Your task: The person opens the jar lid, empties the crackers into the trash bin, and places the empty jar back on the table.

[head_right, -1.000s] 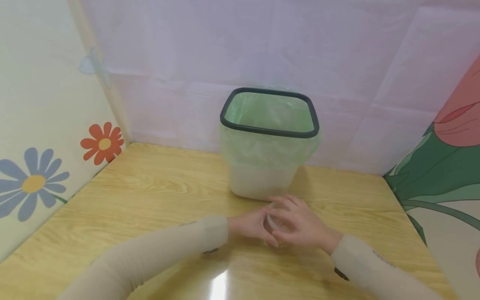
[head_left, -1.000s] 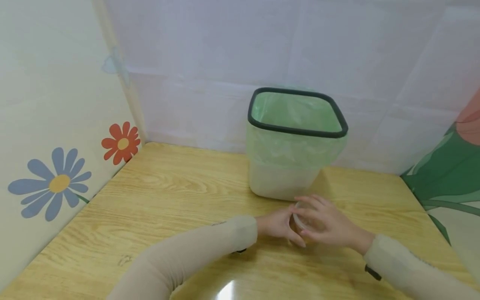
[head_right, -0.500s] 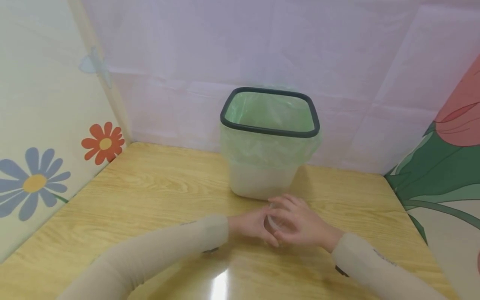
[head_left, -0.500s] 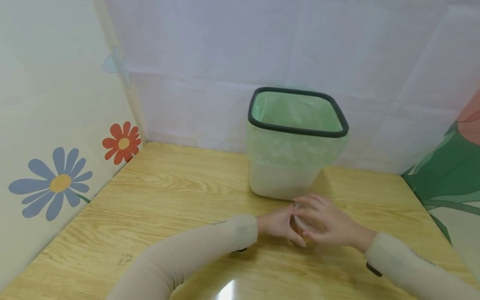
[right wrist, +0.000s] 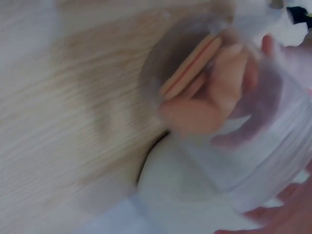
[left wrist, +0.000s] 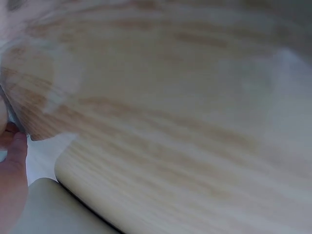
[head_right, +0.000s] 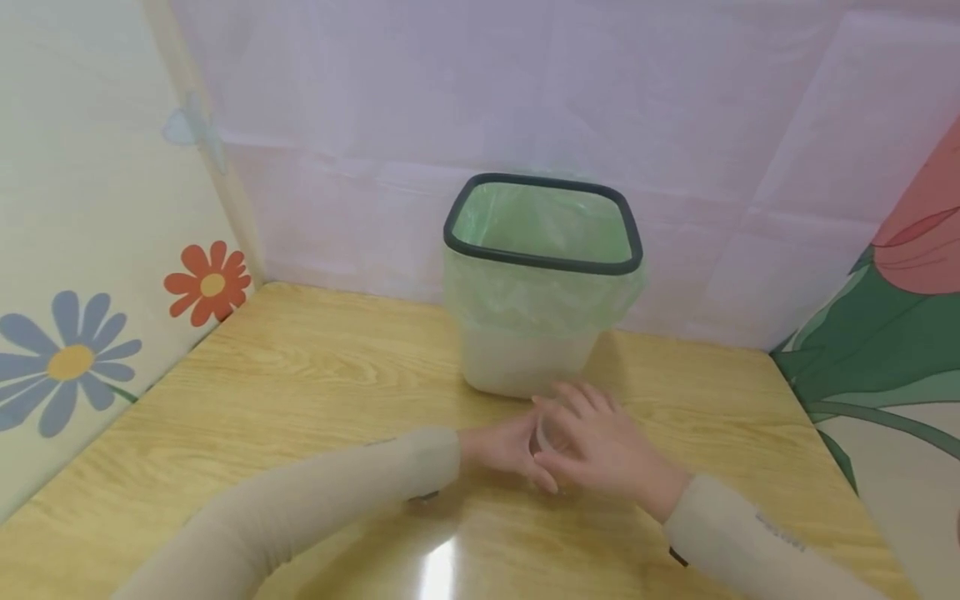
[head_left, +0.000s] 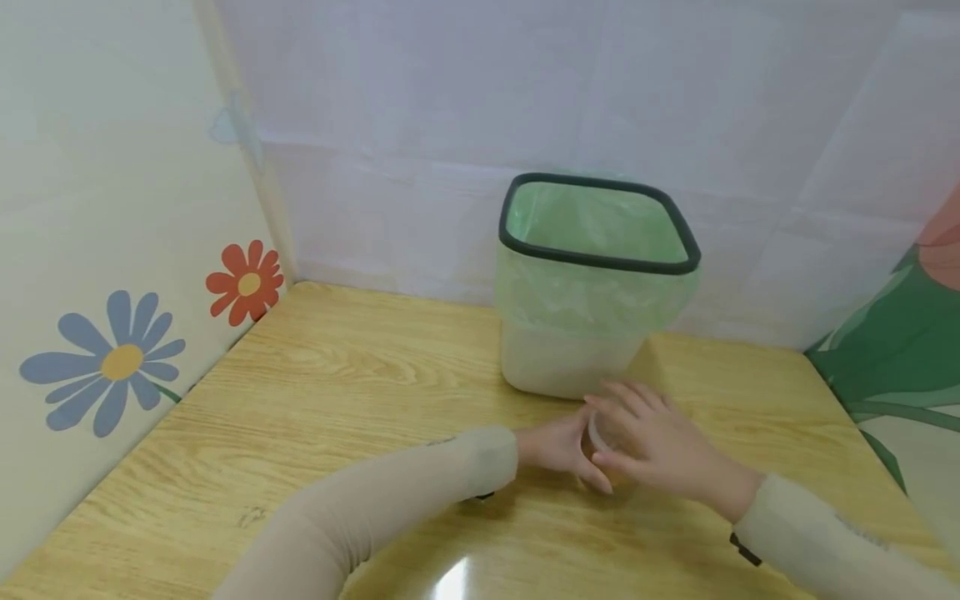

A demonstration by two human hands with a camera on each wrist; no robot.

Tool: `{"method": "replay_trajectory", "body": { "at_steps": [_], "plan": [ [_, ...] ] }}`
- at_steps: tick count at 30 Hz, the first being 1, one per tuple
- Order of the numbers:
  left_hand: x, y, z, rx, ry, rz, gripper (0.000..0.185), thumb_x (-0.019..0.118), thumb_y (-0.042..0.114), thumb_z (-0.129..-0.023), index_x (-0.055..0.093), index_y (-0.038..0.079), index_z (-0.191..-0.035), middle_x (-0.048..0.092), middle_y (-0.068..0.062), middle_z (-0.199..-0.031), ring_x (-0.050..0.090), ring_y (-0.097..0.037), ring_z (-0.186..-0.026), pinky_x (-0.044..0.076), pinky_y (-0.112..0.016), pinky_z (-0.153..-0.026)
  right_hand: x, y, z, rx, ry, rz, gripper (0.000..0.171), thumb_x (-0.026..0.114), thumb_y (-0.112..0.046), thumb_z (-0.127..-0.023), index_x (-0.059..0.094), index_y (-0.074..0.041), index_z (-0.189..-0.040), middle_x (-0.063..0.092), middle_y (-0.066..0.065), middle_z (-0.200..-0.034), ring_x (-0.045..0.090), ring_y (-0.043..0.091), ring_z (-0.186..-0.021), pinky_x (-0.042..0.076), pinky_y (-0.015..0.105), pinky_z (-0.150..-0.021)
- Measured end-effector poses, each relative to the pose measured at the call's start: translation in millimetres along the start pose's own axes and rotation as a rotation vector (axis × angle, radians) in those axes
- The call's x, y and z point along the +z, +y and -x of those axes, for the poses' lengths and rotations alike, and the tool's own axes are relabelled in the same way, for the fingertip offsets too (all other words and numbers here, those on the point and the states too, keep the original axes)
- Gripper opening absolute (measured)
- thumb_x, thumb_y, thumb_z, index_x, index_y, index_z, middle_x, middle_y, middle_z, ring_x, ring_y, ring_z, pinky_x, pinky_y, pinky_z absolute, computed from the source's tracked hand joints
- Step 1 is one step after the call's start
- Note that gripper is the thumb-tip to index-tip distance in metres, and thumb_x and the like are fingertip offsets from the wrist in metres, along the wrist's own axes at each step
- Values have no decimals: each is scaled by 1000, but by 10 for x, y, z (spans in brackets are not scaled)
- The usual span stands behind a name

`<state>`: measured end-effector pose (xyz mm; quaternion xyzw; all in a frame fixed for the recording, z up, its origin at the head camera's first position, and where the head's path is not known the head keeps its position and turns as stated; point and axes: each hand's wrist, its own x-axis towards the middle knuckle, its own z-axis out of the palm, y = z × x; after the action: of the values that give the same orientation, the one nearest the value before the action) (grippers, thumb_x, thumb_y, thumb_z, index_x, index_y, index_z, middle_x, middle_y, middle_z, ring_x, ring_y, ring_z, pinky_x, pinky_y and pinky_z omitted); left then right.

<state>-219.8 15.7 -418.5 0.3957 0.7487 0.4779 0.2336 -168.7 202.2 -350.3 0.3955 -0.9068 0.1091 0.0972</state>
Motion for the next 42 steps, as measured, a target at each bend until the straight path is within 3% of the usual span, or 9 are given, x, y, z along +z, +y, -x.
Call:
{"method": "replay_trajectory", "body": {
  "at_steps": [6, 10, 18, 20, 23, 28, 34, 42],
  "plan": [
    [-30, 13, -13, 35, -27, 7, 93, 84, 12, -77, 26, 12, -149, 43, 8, -143, 39, -1, -127, 31, -21, -106, -3, -144, -13, 184, -20, 6, 64, 59, -54, -91, 51, -14, -141, 45, 21, -142, 41, 48, -125, 38, 73, -85],
    [-31, 13, -3, 37, -46, 14, 89, 83, 12, -78, 26, 9, -147, 49, 8, -137, 47, 0, -119, 36, -19, -101, 17, -206, -17, 260, -18, 5, 65, 60, -55, -90, 52, -16, -141, 44, 20, -143, 42, 48, -125, 40, 72, -82],
    [-30, -5, 6, 70, -67, 24, 97, 82, 9, -79, 18, 12, -152, 40, 4, -148, 42, -1, -126, 33, -19, -104, 160, -255, -14, 300, 67, -1, 61, 66, -49, -89, 55, -13, -138, 45, 22, -142, 40, 51, -124, 39, 71, -83],
    [-25, -8, 1, 74, -67, 31, 97, 81, 7, -79, 17, 12, -153, 39, 5, -149, 41, -1, -127, 33, -19, -104, 183, -253, -18, 289, 101, 1, 59, 68, -45, -87, 57, -12, -136, 47, 22, -140, 42, 52, -122, 40, 71, -83],
    [-12, -6, -2, 52, -85, 106, 92, 79, 1, -80, 20, 10, -149, 50, 2, -138, 51, -3, -117, 41, -22, -99, 200, -246, -18, 272, 145, -14, 57, 73, -38, -84, 60, -11, -132, 49, 23, -138, 44, 52, -120, 40, 71, -84],
    [-7, 9, -10, 48, -101, 150, 71, 78, -4, -79, 36, 5, -135, 62, 0, -116, 60, -2, -99, 48, -22, -91, 221, -209, -11, 214, 203, -58, 53, 79, -31, -80, 64, -10, -126, 54, 21, -132, 48, 47, -117, 42, 68, -86],
    [-13, 11, -5, 39, -82, 78, 59, 81, 4, -78, 48, 8, -127, 61, 9, -113, 56, 1, -100, 43, -18, -94, 237, -69, 14, 59, 238, -84, 50, 79, -25, -76, 66, -9, -122, 58, 19, -126, 53, 41, -112, 44, 64, -86],
    [-24, 5, 5, 37, -45, 33, 71, 84, 9, -76, 41, 14, -133, 55, 12, -116, 52, 1, -106, 40, -18, -96, 198, 113, 7, -146, 225, -134, 44, 75, -30, -83, 65, -9, -120, 59, 18, -125, 54, 35, -112, 48, 59, -82]
  ]
}}
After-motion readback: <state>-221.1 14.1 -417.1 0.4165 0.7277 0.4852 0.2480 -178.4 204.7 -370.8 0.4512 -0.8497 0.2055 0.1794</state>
